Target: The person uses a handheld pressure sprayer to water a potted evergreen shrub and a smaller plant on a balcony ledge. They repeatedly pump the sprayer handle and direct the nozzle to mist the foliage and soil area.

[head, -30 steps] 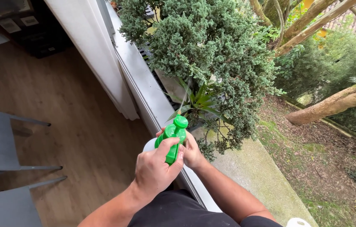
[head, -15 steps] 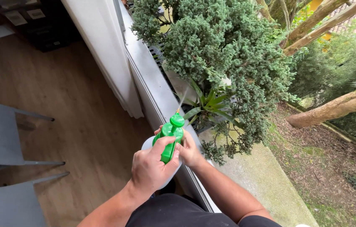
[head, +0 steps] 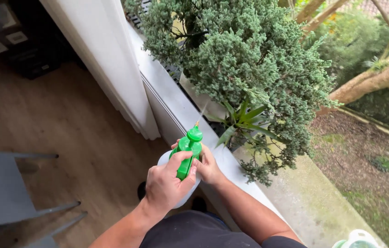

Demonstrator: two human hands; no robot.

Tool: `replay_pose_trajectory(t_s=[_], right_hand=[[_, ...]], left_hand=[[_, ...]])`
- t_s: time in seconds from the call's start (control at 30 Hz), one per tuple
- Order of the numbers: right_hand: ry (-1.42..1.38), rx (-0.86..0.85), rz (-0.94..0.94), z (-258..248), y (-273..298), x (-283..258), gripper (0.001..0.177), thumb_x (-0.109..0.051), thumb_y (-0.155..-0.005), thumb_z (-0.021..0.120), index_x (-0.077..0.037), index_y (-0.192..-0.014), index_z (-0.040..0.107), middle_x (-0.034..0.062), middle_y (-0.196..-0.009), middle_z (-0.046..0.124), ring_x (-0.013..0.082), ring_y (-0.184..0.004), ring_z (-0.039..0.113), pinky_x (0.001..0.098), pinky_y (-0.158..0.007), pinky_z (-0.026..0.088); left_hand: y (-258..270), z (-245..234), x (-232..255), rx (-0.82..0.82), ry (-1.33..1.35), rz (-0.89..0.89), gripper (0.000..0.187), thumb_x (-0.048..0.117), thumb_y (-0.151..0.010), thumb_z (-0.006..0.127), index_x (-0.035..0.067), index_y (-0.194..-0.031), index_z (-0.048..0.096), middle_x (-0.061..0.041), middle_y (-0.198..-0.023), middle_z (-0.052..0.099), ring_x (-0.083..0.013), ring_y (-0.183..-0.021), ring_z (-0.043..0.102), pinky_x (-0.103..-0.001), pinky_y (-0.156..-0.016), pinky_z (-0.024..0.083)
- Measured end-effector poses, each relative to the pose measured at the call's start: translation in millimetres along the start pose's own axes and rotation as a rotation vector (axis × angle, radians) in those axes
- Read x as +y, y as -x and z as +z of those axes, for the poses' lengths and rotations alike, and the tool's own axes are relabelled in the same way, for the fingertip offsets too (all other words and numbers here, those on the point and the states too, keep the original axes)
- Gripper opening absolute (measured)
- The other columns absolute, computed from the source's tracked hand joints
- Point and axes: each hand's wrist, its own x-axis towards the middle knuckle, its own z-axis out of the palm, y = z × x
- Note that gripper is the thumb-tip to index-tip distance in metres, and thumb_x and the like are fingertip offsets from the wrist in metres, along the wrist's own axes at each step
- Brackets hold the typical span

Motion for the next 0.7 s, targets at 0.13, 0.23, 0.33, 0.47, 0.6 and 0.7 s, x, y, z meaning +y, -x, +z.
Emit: replay_pose_trajectory(t_s=[0.13, 0.23, 0.33, 0.47, 0.6, 0.7], right_hand=[[-0.044, 0.06, -0.005, 14.5, -20.3, 23.8, 0.083, -0.065, -0.103, 0.079, 0.0, -0.15, 0.058, 0.0141, -0.145, 0.07, 0.0253, -0.125, 0.071, 0.0427, -0.107, 0.06], [0.042, 0.143, -0.016, 35.4, -35.8, 25.1, 0.082, -0.067, -0.103, 0.076, 0.0, -0.147, 0.059, 0.016, -0.143, 0.07, 0.0279, -0.126, 0.07, 0.0445, -0.107, 0.06], [0.085, 0.201, -0.031, 52.2, -51.3, 26.0, 0.081, -0.068, -0.103, 0.074, -0.001, -0.146, 0.06, 0.0145, -0.14, 0.072, 0.0275, -0.123, 0.071, 0.0444, -0.106, 0.061], [0.146, 0.253, -0.039, 63.2, -63.3, 38.5, 0.082, -0.07, -0.102, 0.073, -0.001, -0.145, 0.06, 0.0154, -0.14, 0.072, 0.0271, -0.124, 0.072, 0.0444, -0.106, 0.06], [0.142, 0.288, -0.034, 76.0, -73.6, 45.1, 0.084, -0.071, -0.101, 0.074, 0.0, -0.145, 0.061, 0.0149, -0.139, 0.072, 0.0264, -0.122, 0.071, 0.0436, -0.105, 0.06], [0.167, 0.302, -0.035, 79.3, -81.7, 48.9, 0.084, -0.072, -0.101, 0.074, -0.002, -0.145, 0.061, 0.0142, -0.138, 0.073, 0.0259, -0.122, 0.071, 0.0437, -0.106, 0.06]], left_hand=[[-19.1, -16.1, -35.1, -0.058, 0.058, 0.059, 0.03, 0.031, -0.095, 0.076, 0.025, -0.125, 0.074, 0.005, -0.063, 0.067, -0.0179, -0.046, 0.056, -0.036, -0.044, 0.048], [-30.0, -29.4, -59.3, -0.107, 0.087, 0.061, 0.027, 0.032, -0.095, 0.075, 0.024, -0.121, 0.074, 0.005, -0.063, 0.068, -0.0193, -0.046, 0.057, -0.038, -0.045, 0.05], [-40.3, -40.0, -77.8, -0.153, 0.119, 0.068, 0.036, 0.032, -0.095, 0.075, 0.027, -0.131, 0.073, 0.004, -0.069, 0.073, -0.0202, -0.046, 0.059, -0.038, -0.046, 0.051], [-51.2, -48.8, -101.2, -0.138, 0.171, 0.144, 0.023, 0.028, -0.095, 0.077, 0.022, -0.117, 0.073, 0.006, -0.06, 0.064, -0.017, -0.044, 0.053, -0.036, -0.043, 0.047], [-56.6, -58.4, -118.1, -0.164, 0.182, 0.14, 0.03, 0.03, -0.095, 0.077, 0.023, -0.124, 0.074, 0.003, -0.07, 0.073, -0.0203, -0.046, 0.057, -0.039, -0.046, 0.051], [-60.0, -62.5, -129.5, -0.189, 0.195, 0.101, 0.032, 0.034, -0.093, 0.077, 0.026, -0.124, 0.074, 0.005, -0.066, 0.069, -0.0199, -0.043, 0.056, -0.038, -0.046, 0.051]])
